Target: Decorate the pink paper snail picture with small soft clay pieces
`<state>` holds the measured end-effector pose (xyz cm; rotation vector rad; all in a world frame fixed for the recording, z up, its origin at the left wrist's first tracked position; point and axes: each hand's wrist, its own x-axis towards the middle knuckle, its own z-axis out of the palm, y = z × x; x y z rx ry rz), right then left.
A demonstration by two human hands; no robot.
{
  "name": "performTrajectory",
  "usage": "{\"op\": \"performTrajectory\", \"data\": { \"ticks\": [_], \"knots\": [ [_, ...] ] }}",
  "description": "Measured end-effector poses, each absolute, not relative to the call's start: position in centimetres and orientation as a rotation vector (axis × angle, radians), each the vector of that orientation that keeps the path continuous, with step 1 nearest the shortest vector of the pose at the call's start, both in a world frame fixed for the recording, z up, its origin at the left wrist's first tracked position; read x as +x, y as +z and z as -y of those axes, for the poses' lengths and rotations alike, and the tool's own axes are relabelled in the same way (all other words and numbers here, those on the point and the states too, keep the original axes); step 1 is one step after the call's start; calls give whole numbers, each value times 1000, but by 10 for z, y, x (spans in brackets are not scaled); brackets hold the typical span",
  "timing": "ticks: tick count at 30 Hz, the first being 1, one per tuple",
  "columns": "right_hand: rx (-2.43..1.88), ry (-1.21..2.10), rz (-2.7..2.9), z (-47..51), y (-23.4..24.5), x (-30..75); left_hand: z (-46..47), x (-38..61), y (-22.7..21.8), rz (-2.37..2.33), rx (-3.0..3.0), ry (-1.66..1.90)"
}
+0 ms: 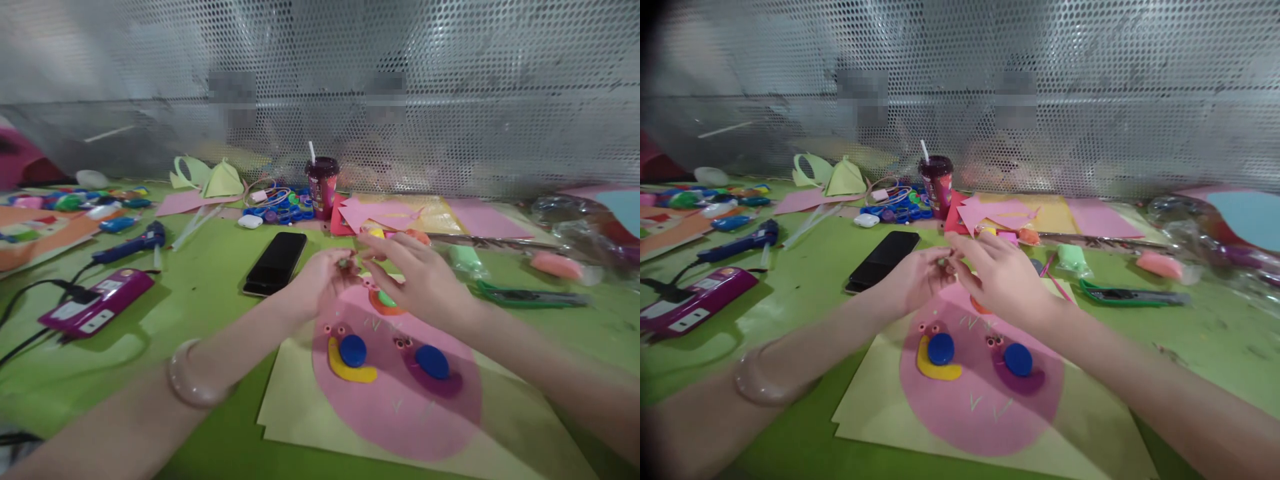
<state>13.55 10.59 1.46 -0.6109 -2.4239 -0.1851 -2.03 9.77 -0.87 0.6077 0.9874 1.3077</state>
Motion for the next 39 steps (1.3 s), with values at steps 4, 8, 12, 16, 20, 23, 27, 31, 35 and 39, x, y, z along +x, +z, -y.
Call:
{"op": "performTrajectory", "data": {
  "ticks": [4,8,12,16,20,23,27,31,35,39],
  "knots": [
    [-692,-127,2398,-116,14,135,-88,-10,-8,-860,520,1240],
    [-718,-132,2434,-116,12,135,-84,-6,-7,-754,503,1226],
    [-769,-115,2394,-110,13,135,-82,-6,-3,-673,547,1256],
    [-744,-29,2357,-103,15,135,-81,-6,1,-623,568,1264],
    [-750,73,2286,-94,15,131,-77,-6,4,-568,601,1268],
    [-805,122,2195,-86,13,127,-73,-7,6,-534,637,1275],
    [-844,129,2103,-81,10,123,-70,-8,5,-421,719,1274],
    [-895,119,2039,-80,10,123,-68,-5,2,-402,746,1281],
    [-894,26,2011,-82,15,129,-69,-6,1,-537,848,1260],
    [-813,-130,2061,-87,16,134,-71,-13,-2,-671,963,1176]
  ]
}}
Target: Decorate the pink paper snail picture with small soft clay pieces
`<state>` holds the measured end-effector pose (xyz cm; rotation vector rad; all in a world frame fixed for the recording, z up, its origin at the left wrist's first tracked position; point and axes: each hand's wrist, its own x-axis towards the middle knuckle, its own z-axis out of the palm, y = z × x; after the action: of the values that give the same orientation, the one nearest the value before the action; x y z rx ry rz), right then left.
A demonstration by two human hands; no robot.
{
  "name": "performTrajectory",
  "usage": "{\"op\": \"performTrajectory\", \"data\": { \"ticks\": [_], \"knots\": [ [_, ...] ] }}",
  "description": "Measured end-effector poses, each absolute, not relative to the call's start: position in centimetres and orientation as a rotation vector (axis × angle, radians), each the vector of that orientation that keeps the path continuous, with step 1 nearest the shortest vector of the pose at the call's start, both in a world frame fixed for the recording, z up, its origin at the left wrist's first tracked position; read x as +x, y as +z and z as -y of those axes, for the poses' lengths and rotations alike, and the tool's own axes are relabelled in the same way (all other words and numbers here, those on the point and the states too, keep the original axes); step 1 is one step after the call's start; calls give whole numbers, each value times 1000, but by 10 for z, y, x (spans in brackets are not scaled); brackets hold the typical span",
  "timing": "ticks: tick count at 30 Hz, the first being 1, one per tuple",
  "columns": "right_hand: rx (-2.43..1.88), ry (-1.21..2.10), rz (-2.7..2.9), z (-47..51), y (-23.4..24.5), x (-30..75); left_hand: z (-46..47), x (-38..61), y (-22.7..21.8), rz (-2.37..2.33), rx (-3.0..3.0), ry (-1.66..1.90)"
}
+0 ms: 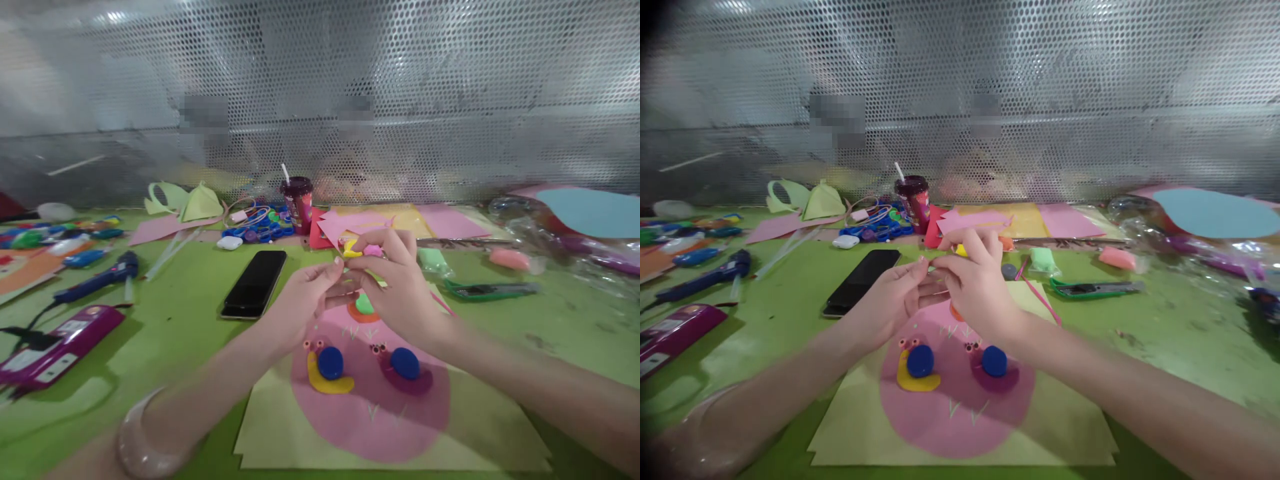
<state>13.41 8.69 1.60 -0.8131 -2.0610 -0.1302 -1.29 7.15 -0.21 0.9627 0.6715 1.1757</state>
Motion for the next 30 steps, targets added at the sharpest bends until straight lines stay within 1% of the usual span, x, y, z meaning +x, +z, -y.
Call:
{"op": "performTrajectory", "data": {
  "ticks": [8,18,22,25,27,28,30],
  "knots": [
    [-675,-273,2318,-95,3,133,-75,-15,-7,-737,918,1256],
    [-629,-99,2382,-94,26,141,-65,-11,6,-699,1044,1121],
    [-576,-56,2337,-90,47,144,-65,-12,7,-699,1037,1138],
    [-598,-196,2320,-94,69,157,-63,-11,6,-777,1025,1128],
    [-854,-474,2418,-105,75,174,-63,-10,5,-848,1039,1123],
    [-1054,-586,2557,-112,74,184,-63,-9,3,-878,1044,1133],
    [-1206,-628,2665,-128,62,209,-65,-10,0,-919,1036,1182]
  ]
}}
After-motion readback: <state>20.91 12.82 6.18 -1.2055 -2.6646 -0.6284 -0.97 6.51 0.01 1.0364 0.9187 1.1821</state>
